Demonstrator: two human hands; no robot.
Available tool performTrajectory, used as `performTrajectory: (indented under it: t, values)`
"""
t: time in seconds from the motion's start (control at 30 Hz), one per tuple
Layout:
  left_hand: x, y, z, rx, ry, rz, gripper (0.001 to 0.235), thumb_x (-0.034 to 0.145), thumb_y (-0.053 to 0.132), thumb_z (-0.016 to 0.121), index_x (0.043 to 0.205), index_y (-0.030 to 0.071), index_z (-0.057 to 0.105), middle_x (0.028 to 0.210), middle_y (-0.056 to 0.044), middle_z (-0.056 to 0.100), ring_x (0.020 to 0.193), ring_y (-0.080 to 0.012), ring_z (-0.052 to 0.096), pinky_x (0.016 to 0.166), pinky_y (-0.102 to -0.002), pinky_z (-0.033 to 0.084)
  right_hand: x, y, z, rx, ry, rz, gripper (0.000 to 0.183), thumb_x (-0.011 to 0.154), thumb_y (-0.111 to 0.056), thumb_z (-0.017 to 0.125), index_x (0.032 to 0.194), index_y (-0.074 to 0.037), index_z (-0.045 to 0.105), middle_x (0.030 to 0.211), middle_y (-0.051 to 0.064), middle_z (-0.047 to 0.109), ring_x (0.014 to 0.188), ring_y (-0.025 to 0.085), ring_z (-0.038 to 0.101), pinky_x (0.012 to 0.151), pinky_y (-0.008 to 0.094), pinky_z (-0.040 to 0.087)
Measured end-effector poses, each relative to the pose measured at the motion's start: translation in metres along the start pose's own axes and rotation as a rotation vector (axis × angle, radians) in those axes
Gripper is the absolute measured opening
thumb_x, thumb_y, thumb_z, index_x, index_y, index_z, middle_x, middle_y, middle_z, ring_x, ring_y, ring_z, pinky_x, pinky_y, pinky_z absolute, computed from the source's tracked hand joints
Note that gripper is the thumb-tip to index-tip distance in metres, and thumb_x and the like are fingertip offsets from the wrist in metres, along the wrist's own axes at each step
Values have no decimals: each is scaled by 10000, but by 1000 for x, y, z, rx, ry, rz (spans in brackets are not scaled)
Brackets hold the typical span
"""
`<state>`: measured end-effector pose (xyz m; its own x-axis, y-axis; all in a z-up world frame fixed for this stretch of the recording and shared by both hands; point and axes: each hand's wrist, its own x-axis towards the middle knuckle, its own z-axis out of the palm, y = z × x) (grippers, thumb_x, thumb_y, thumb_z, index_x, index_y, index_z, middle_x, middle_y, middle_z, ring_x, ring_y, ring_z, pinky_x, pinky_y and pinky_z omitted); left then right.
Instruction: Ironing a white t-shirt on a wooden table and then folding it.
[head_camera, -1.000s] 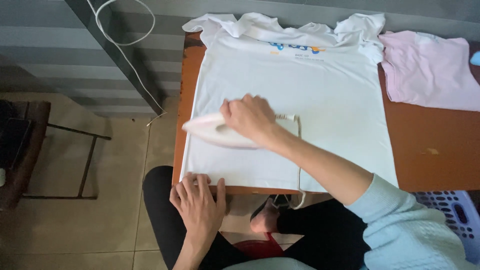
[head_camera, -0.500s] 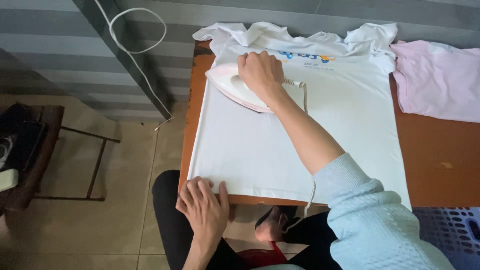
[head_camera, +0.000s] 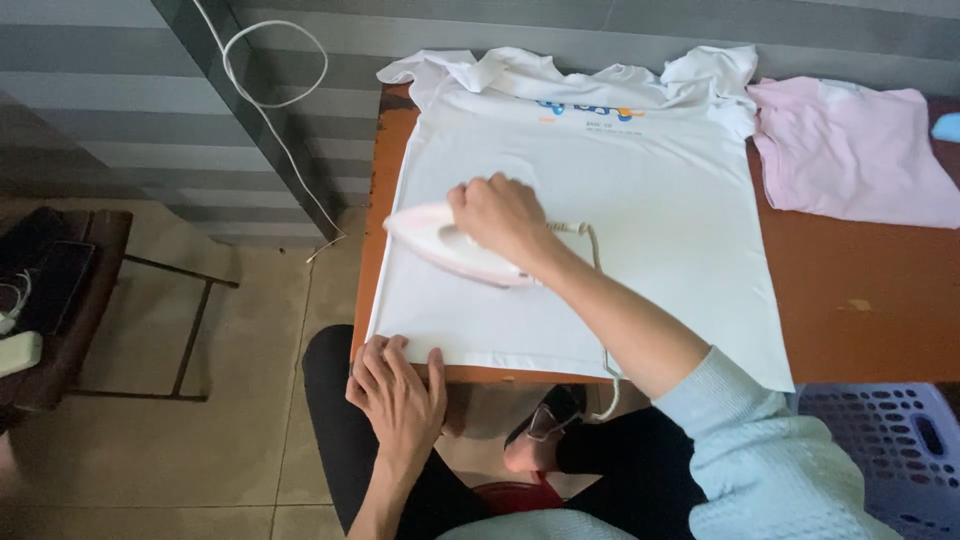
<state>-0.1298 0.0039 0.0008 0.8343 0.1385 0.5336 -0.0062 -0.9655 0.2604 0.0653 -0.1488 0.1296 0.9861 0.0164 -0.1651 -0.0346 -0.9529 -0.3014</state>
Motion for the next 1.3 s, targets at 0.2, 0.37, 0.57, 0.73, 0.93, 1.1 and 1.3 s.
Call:
performTrajectory:
  t: [0.2, 0.37, 0.57, 0.73, 0.93, 1.1, 1.3]
  values:
    - [-9, -7, -3, -89, -33, 12, 415, 990, 453, 575, 1228, 114, 573, 1323, -115, 573, 1276, -298, 540, 1023, -415, 334, -55, -22, 11, -8, -167, -107, 474, 1061, -284, 328, 757, -62, 617, 701, 116, 503, 611, 271, 482, 589, 424, 384]
    - [-14, -11, -1, -95, -2, 42, 442, 1014, 469, 555, 1266, 105, 562, 1340, -103, 569, 1270, -282, 549, 1013, -390, 351, -81, -26, 34, -109, -139, -265, 537, 1071, -218, 409, 555, -108, 504, 425, -50, 349, 357, 124, 302, 350, 305, 227]
    - [-13, -11, 0, -76, 0, 29, 416, 983, 448, 607, 1277, 155, 608, 1337, -89, 551, 1308, -298, 545, 1051, -415, 369, -67, -20, 31, -114, -86, -265, 543, 1068, -232, 428, 569, -87, 586, 410, -47, 419, 325, 133, 382, 297, 291, 247]
    - [-10, -8, -5, -50, -48, 4, 349, 976, 425, 608, 1279, 260, 662, 1339, -62, 502, 1342, -273, 509, 1034, -433, 375, -11, 13, 18, -128, -78, 7, 513, 985, -371, 311, 895, -137, 758, 891, 217, 726, 912, 470, 661, 823, 580, 490]
    - [-11, -10, 0, -25, -74, -1, 398, 983, 482, 569, 1298, 258, 661, 1343, -62, 486, 1336, -269, 496, 1054, -428, 359, 91, 118, 23, -348, 202, 59, 382, 998, -199, 371, 1233, -114, 659, 1005, 152, 734, 933, 468, 664, 710, 596, 526]
    - [-7, -9, -3, -15, -39, 15, 366, 974, 445, 592, 1268, 245, 677, 1308, -63, 515, 1302, -259, 512, 1042, -405, 340, 117, 174, -17, -171, 312, 291, 524, 1089, -324, 278, 1097, -7, 695, 1049, 268, 706, 1000, 507, 664, 813, 606, 527]
    - [-4, -6, -5, -16, -33, 36, 362, 977, 429, 585, 1257, 218, 673, 1296, -69, 510, 1275, -261, 510, 1046, -400, 325, 78, 227, -60, -202, 169, 435, 497, 1018, -231, 277, 1262, 20, 630, 1235, 302, 640, 1127, 533, 586, 921, 608, 466]
